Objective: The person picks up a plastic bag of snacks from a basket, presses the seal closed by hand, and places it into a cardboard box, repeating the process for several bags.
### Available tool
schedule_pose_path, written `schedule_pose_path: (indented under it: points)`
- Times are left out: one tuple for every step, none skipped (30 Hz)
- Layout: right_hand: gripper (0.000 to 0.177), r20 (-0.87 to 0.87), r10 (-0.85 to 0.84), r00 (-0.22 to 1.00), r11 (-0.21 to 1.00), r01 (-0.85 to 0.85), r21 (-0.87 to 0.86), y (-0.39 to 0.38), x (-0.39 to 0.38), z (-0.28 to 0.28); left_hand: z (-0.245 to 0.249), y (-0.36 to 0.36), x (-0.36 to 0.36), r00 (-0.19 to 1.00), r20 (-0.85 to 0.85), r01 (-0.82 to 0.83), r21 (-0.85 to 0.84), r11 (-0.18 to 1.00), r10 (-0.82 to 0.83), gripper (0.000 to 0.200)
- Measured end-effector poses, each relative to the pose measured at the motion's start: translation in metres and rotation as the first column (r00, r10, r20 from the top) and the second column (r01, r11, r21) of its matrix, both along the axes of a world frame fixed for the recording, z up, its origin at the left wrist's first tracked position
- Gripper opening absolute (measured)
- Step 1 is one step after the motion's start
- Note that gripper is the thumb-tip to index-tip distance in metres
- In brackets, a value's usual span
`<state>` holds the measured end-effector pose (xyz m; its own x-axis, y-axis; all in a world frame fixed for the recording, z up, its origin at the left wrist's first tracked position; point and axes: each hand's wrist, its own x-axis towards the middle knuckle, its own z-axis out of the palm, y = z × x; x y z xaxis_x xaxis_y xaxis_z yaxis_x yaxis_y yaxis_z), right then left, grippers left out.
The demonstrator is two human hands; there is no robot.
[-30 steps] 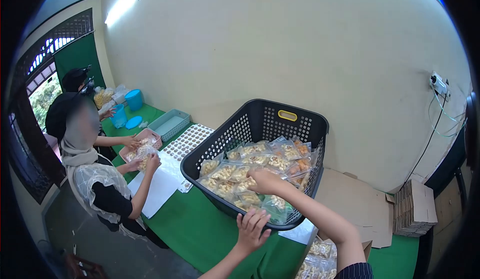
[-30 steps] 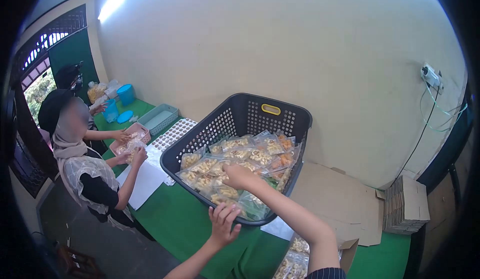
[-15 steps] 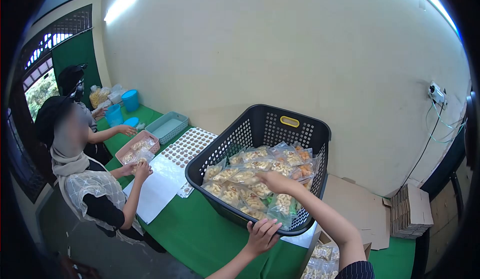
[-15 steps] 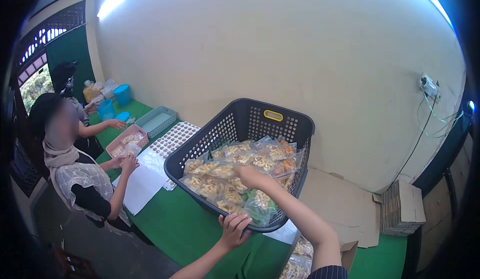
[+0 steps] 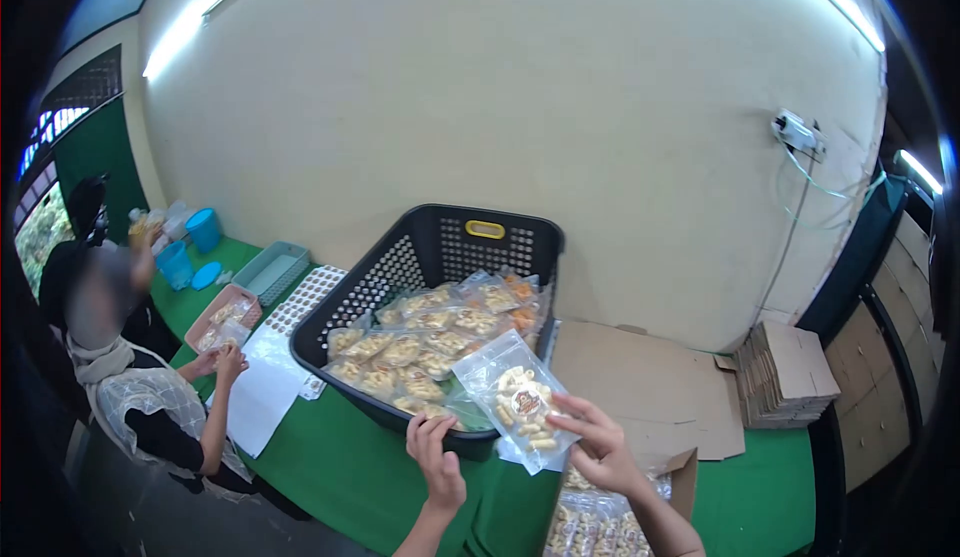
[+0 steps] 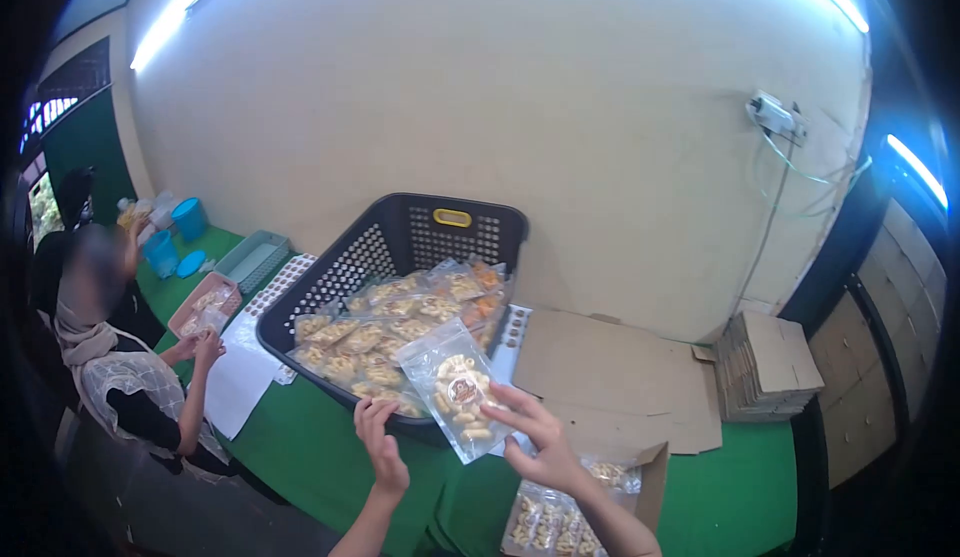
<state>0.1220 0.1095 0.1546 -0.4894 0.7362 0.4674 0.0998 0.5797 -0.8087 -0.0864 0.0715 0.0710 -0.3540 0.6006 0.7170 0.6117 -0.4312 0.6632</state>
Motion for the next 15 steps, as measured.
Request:
schedule_pose_path:
  points:
    - [0.044, -0.01, -0.016, 1.0, 1.0, 0.016, 0.009, -0.009, 0.012, -0.006, 0.004, -0.006, 0.012, 0.998, 0.046, 0.036, 0.006, 0.999, -0.036, 0.039]
    - [0.042, -0.02, -0.029, 0.999, 0.999, 0.03, 0.02, -0.017, 0.024, -0.012, 0.007, -0.011, 0.024, 0.993, 0.09, 0.069, 0.014, 0.997, -0.07, 0.041]
    - [0.041, -0.03, -0.04, 0.999, 0.999, 0.04, 0.031, -0.024, 0.034, -0.017, 0.007, -0.014, 0.039, 0.975, 0.122, 0.185, 0.035, 0.982, -0.188, 0.037]
    - [0.039, -0.097, -0.058, 0.994, 0.998, 0.054, -0.041, -0.032, 0.042, -0.025, 0.006, -0.019, 0.054, 0.914, 0.199, 0.359, 0.01, 0.933, -0.354, 0.037]
    - [0.038, -0.163, -0.081, 0.983, 0.991, 0.062, -0.118, -0.041, 0.048, -0.033, 0.006, -0.023, 0.072, 0.772, 0.419, 0.554, -0.073, 0.829, -0.479, 0.036]
    - [0.036, -0.228, -0.108, 0.968, 0.979, 0.063, -0.196, -0.049, 0.056, -0.042, 0.005, -0.028, 0.088, 0.576, 0.626, 0.73, -0.104, 0.676, -0.526, 0.035]
    - [0.031, -0.213, -0.153, 0.965, 0.976, 0.115, -0.182, -0.054, 0.067, -0.052, -0.003, -0.03, 0.099, 0.555, 0.665, 0.746, -0.133, 0.653, -0.499, 0.035]
    - [0.03, -0.253, -0.219, 0.943, 0.955, 0.153, -0.255, -0.06, 0.076, -0.06, -0.018, -0.032, 0.11, 0.535, 0.706, 0.76, -0.162, 0.629, -0.465, 0.034]
    - [0.029, -0.288, -0.284, 0.915, 0.928, 0.187, -0.324, -0.064, 0.083, -0.066, -0.031, -0.032, 0.12, 0.515, 0.742, 0.775, -0.188, 0.604, -0.43, 0.034]
    - [0.028, -0.319, -0.352, 0.88, 0.894, 0.215, -0.393, -0.069, 0.09, -0.073, -0.042, -0.032, 0.128, 0.506, 0.757, 0.783, -0.203, 0.588, -0.413, 0.031]
    - [0.03, -0.326, -0.382, 0.865, 0.88, 0.231, -0.416, -0.074, 0.101, -0.082, -0.052, -0.034, 0.135, 0.498, 0.772, 0.792, -0.219, 0.57, -0.395, 0.028]
    - [0.032, -0.348, -0.408, 0.844, 0.862, 0.23, -0.453, -0.081, 0.107, -0.087, -0.058, -0.037, 0.143, 0.49, 0.786, 0.8, -0.234, 0.552, -0.377, 0.025]
    - [0.036, -0.369, -0.435, 0.821, 0.844, 0.228, -0.486, -0.087, 0.111, -0.091, -0.061, -0.04, 0.15, 0.414, 0.824, 0.851, -0.199, 0.487, -0.387, 0.018]
    - [0.04, -0.391, -0.46, 0.798, 0.828, 0.225, -0.514, -0.092, 0.115, -0.094, -0.064, -0.045, 0.159, 0.41, 0.842, 0.847, -0.208, 0.488, -0.352, 0.019]
    - [0.047, -0.413, -0.444, 0.795, 0.837, 0.204, -0.508, -0.098, 0.118, -0.098, -0.064, -0.049, 0.17, 0.405, 0.857, 0.844, -0.218, 0.49, -0.318, 0.02]
